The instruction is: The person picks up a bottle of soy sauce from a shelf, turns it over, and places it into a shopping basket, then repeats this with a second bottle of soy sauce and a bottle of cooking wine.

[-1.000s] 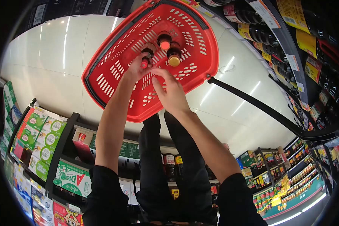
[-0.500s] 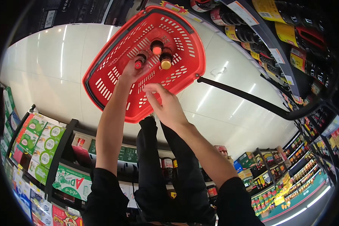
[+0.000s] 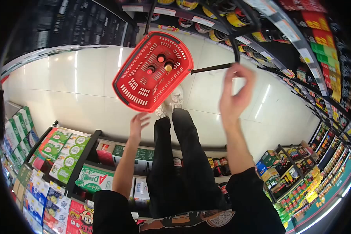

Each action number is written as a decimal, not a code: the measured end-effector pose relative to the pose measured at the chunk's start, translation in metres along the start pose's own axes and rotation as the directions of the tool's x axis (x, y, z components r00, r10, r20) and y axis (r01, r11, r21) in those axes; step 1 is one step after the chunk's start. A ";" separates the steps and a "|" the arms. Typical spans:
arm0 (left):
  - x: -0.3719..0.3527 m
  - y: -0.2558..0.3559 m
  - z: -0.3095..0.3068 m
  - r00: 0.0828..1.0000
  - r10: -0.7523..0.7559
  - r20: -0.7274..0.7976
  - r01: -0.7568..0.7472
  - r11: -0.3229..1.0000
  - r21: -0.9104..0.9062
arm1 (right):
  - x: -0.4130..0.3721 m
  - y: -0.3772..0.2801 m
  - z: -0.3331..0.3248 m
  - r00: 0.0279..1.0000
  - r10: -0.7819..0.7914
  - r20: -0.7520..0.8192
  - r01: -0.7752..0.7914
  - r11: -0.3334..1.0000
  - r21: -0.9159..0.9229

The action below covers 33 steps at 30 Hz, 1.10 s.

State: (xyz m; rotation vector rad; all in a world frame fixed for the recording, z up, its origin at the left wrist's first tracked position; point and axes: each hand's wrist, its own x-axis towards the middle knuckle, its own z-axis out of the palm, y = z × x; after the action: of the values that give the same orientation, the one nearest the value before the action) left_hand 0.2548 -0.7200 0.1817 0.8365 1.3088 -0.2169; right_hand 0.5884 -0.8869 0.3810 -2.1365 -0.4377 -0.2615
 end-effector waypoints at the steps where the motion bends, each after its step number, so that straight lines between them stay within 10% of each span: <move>1: -0.026 -0.003 -0.005 1.000 -0.013 -0.001 0.013 1.000 0.019 | 0.018 0.001 -0.013 0.989 -0.099 -0.110 0.091 0.993 -0.074; 8: -0.170 0.008 0.011 0.995 0.045 0.095 -0.048 0.998 0.031 | 0.079 0.048 0.008 0.900 0.326 0.291 -0.315 0.945 -0.086; 25: -0.290 0.073 0.054 0.905 0.319 0.282 -0.378 0.907 0.187 | 0.040 0.009 -0.014 0.749 0.255 0.611 0.084 0.879 -0.469; 33: -0.291 0.115 0.116 0.789 0.510 0.341 -0.595 0.773 0.220 | -0.030 -0.029 -0.057 0.745 0.311 0.590 -0.023 0.896 -0.444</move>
State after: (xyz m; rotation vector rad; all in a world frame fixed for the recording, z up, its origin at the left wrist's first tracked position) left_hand 0.3268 -0.8037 0.4967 1.3920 0.7298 -0.0563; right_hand 0.5477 -0.9252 0.4247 -2.6434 -0.6124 0.5843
